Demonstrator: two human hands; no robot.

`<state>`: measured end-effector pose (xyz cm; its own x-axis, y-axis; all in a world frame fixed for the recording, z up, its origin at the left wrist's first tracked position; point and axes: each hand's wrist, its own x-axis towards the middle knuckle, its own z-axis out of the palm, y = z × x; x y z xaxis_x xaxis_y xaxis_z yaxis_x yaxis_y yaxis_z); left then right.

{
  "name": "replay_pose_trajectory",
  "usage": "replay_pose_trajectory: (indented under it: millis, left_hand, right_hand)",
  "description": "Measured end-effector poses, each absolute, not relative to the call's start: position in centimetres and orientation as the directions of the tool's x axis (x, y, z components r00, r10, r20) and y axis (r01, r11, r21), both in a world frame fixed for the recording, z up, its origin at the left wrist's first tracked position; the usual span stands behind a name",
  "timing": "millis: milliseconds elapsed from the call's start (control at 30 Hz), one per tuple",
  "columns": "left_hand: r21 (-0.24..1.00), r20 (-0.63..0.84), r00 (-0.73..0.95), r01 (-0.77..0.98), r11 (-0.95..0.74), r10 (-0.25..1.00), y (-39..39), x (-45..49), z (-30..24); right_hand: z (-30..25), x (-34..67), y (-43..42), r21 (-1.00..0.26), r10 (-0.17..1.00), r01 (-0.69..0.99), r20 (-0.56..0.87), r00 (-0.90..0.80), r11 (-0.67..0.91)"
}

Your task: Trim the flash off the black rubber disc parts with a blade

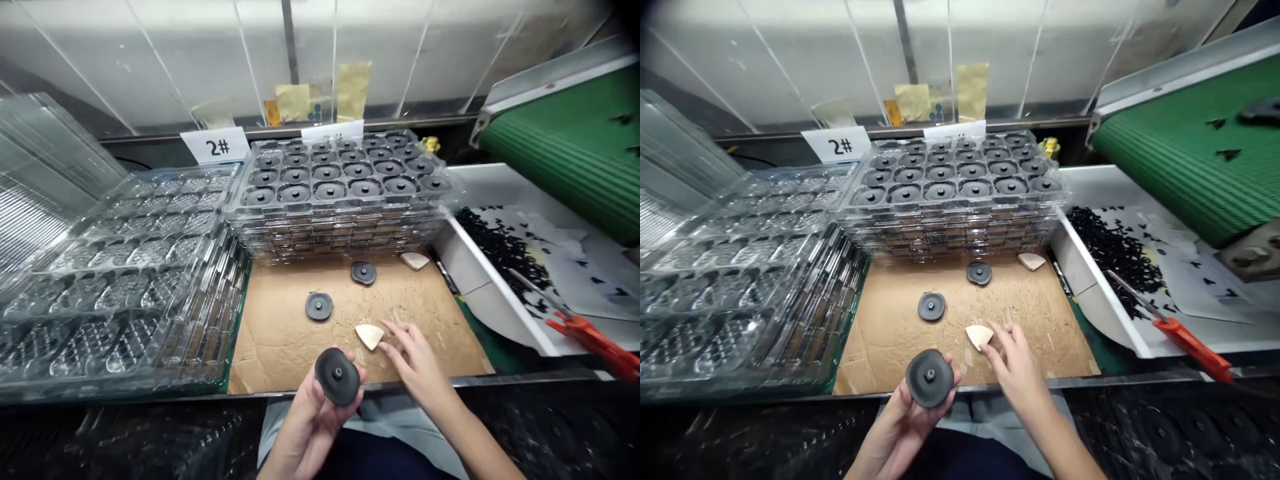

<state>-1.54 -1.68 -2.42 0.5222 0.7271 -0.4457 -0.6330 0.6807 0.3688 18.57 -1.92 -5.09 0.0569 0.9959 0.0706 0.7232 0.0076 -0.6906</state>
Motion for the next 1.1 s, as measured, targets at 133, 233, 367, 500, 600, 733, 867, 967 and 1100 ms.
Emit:
replay_pose_trajectory:
  millis: [133,233,367,500,600,733,867,967,1100]
  left_hand:
    - [0.372,-0.516,0.415,-0.680,0.632,0.749,0.4,-1.6,-2.8]
    - [0.389,-0.554,0.361,-0.684,0.617,0.750,1.7,-1.4,-2.9]
    - [0.388,-0.574,0.349,-0.681,0.621,0.741,2.9,-0.7,-2.8]
    - [0.426,-0.585,0.355,-0.631,0.648,0.730,3.7,0.0,-2.2]
    - [0.448,-0.621,0.354,-0.572,0.687,0.699,4.2,0.1,-1.9]
    - [0.467,-0.658,0.308,-0.549,0.693,0.688,4.5,0.4,-1.5]
    - [0.464,-0.601,0.391,-0.540,0.702,0.697,4.6,0.4,-1.1]
    - [0.424,-0.575,0.449,-0.552,0.718,0.684,4.5,0.1,-0.8]
    - [0.433,-0.611,0.430,-0.521,0.735,0.665,4.2,0.7,-0.4]
  right_hand:
    - [-8.8,17.7,-0.1,-0.695,0.997,0.719,0.063,0.044,0.012]
    - [-8.4,16.9,0.5,-0.716,0.998,0.695,0.055,-0.033,0.062]
    - [-4.1,16.6,2.6,-0.755,0.996,0.652,0.017,-0.082,0.067]
    - [1.1,15.1,4.2,-0.794,0.974,0.566,0.200,-0.104,0.223]
    - [3.0,13.9,4.4,-0.805,0.947,0.518,0.164,-0.276,0.290]
    - [3.0,13.1,5.2,-0.804,0.953,0.545,0.086,-0.289,0.238]
    - [3.0,13.5,4.6,-0.780,0.934,0.519,0.245,-0.261,0.349]
    - [3.8,15.1,3.0,-0.828,0.921,0.472,0.126,-0.369,0.303]
    - [4.5,16.3,2.5,-0.660,0.964,0.704,0.148,-0.222,0.264]
